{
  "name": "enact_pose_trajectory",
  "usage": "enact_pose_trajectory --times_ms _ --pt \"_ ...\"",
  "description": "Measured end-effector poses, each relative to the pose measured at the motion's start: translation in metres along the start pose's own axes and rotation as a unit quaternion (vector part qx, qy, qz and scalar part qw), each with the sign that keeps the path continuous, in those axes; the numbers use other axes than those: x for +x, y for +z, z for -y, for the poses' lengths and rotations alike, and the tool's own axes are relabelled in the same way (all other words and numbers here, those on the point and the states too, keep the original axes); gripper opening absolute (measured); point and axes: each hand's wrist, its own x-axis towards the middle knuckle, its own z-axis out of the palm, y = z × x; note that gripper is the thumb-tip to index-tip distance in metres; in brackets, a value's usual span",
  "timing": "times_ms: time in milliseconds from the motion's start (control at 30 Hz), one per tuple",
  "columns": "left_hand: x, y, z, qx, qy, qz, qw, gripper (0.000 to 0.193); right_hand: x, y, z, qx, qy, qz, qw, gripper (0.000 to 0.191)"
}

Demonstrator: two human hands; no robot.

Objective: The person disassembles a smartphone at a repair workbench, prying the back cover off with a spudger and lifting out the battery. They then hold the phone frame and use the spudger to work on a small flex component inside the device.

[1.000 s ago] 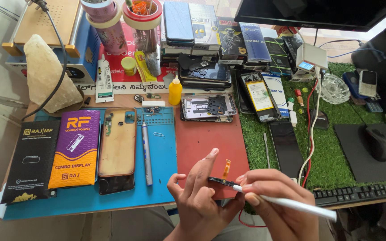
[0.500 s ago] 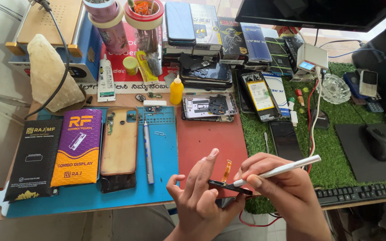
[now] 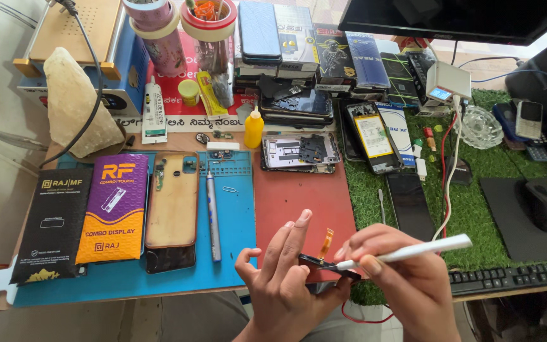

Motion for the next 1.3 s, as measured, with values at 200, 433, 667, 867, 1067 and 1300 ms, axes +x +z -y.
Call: enact_pose_trajectory --times_ms 200,433,667,867,1067,1300 --pt "0.001 0.001 0.001 -0.013 -0.001 0.008 1.000 0.055 -0.015 0.006 0.007 -0.136 -0.097 -0.012 0.986 0.011" --pt "-0.001 0.001 0.002 -0.018 0.001 0.008 1.000 0.056 -0.014 0.012 0.007 -0.172 -0.132 -0.012 0.976 0.013" --pt "-0.001 0.002 0.002 -0.031 0.007 0.004 0.999 0.059 -0.016 0.019 0.008 -0.195 -0.157 -0.022 0.968 0.013" --pt "-0.001 0.003 0.000 -0.035 0.006 -0.008 0.999 0.057 -0.020 0.024 0.011 -0.301 -0.218 -0.027 0.928 0.015" --pt "-0.001 0.003 0.000 -0.052 0.002 -0.007 0.999 0.056 -0.021 0.027 0.010 -0.349 -0.245 -0.020 0.904 0.019" --pt "-0.003 0.003 0.002 -0.054 0.023 -0.019 0.998 0.061 -0.012 0.010 0.022 -0.165 -0.036 0.002 0.986 0.010"
